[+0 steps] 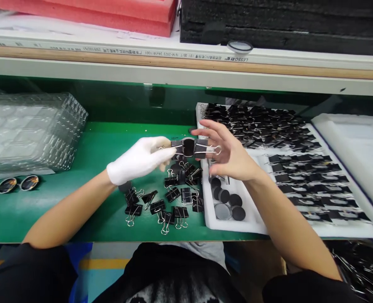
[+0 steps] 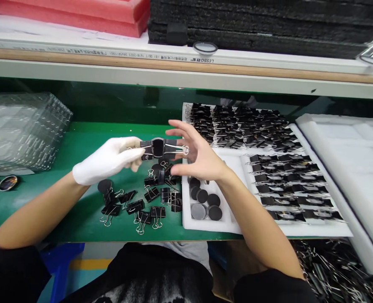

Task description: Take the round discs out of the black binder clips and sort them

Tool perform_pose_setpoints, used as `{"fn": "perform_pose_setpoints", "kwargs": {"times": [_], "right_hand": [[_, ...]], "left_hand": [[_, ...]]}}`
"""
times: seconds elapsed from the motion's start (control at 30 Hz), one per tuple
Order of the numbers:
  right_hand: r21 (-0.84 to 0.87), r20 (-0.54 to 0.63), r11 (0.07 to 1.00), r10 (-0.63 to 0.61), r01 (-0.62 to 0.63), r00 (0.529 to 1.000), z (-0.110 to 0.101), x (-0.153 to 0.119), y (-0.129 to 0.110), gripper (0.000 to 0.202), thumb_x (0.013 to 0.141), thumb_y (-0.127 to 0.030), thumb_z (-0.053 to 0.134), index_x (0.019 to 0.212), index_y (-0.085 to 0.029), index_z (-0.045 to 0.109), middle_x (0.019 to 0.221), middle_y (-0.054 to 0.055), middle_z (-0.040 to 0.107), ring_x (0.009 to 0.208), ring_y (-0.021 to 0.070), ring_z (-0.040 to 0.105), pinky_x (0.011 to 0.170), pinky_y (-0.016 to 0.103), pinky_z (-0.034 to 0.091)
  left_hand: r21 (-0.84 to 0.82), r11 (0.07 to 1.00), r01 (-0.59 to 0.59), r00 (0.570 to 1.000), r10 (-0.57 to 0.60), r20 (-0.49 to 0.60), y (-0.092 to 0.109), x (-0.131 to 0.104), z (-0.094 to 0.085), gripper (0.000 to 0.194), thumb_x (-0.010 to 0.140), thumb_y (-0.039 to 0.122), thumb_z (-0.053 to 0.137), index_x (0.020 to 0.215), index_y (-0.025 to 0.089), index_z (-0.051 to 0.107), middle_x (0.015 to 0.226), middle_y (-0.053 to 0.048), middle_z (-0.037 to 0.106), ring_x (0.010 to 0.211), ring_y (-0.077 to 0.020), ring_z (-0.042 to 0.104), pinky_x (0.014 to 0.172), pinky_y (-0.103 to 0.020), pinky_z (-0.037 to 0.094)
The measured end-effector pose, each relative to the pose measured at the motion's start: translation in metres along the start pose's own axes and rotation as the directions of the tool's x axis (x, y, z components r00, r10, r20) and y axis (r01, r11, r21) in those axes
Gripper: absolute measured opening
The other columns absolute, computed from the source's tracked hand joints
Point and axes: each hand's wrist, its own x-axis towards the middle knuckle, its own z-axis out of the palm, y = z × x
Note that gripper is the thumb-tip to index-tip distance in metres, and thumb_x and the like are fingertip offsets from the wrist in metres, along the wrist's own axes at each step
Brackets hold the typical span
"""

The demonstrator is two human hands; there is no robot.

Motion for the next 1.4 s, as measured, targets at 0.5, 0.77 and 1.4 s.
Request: {"fn": "perform_pose_setpoints", "kwargs": {"times": [0.5,0.77,1.4], "right_hand": [[-0.224,-0.022,0.974,0.012,-0.017,1.0,0.009,0.0,0.007,0.018,0.075,-0.03,0.085,0.088,-0.02,0.077,0.087,0.002,0.076,0.079,0.0182,0.068,0.068,0.03,0.05],[-0.217,-0.006,0.976,-0.027,0.025,1.0,0.013,0.001,0.015,0.017,0.077,-0.029,0.081,0.089,-0.017,0.075,0.086,0.001,0.074,0.079,0.0158,0.065,0.074,0.03,0.049],[-0.723,-0.156,0.69,-0.146,-0.012,0.977,-0.124,-0.064,-0.041,0.021,0.078,-0.035,0.084,0.093,-0.023,0.078,0.099,0.004,0.08,0.097,0.0264,0.073,0.097,0.045,0.057]], "left_hand": [[0.143,0.988,-0.059,0.998,0.053,0.042,0.002,0.0,0.004,0.04,0.097,0.053,0.063,0.108,0.018,0.078,0.081,-0.005,0.081,0.079,-0.0205,0.078,0.07,-0.027,0.06],[0.221,0.975,-0.031,0.998,0.02,0.052,0.0,-0.001,-0.004,0.043,0.094,0.057,0.067,0.119,0.024,0.08,0.09,-0.005,0.084,0.085,-0.0243,0.08,0.072,-0.029,0.062],[0.56,0.817,-0.137,0.99,0.122,0.064,-0.009,-0.007,-0.005,0.052,0.099,0.065,0.05,0.143,0.041,0.066,0.135,0.005,0.077,0.116,-0.0244,0.078,0.091,-0.036,0.066]]}}
